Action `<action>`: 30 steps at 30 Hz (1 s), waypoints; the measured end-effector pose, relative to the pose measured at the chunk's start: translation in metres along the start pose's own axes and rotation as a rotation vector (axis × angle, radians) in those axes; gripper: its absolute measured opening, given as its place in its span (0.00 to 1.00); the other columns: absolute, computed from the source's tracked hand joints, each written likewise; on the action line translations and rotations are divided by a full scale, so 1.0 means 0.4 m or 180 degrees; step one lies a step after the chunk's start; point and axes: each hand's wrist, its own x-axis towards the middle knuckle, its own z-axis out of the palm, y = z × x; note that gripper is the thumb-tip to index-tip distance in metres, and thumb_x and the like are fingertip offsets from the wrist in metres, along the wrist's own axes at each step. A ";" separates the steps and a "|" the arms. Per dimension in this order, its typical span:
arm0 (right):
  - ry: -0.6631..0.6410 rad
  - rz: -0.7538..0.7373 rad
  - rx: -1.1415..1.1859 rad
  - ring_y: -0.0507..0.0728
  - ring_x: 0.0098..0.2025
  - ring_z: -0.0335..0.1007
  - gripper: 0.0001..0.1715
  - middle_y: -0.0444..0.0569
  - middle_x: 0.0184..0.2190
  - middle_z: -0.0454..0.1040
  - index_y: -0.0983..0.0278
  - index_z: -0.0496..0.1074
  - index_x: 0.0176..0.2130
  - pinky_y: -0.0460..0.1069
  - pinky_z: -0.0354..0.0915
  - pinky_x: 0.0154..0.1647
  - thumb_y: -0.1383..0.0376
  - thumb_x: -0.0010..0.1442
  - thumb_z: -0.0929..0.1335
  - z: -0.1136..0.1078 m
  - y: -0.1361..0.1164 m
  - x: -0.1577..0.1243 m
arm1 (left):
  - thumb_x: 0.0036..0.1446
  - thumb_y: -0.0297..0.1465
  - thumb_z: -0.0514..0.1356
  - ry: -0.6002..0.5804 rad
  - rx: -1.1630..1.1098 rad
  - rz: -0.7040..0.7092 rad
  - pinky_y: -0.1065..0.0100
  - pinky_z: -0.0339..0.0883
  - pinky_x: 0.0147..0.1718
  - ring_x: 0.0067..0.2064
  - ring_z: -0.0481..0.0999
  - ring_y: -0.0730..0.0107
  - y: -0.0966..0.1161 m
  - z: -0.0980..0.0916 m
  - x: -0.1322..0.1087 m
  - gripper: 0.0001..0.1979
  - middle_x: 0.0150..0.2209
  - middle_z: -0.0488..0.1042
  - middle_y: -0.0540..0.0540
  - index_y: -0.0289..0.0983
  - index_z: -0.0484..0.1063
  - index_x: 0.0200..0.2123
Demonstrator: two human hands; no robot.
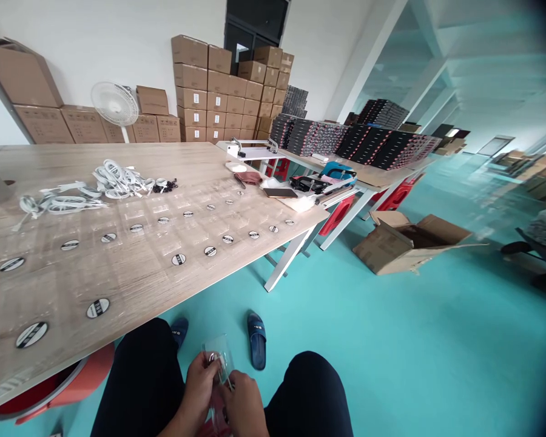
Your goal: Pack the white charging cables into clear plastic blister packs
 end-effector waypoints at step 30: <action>0.0457 -0.0464 0.0523 0.60 0.35 0.77 0.19 0.51 0.31 0.81 0.61 0.76 0.31 0.49 0.67 0.37 0.55 0.65 0.63 -0.075 0.009 -0.006 | 0.39 0.36 0.77 -0.0895 -0.0826 -0.0444 0.65 0.71 0.39 0.35 0.80 0.63 0.067 0.010 -0.035 0.19 0.31 0.82 0.44 0.35 0.81 0.35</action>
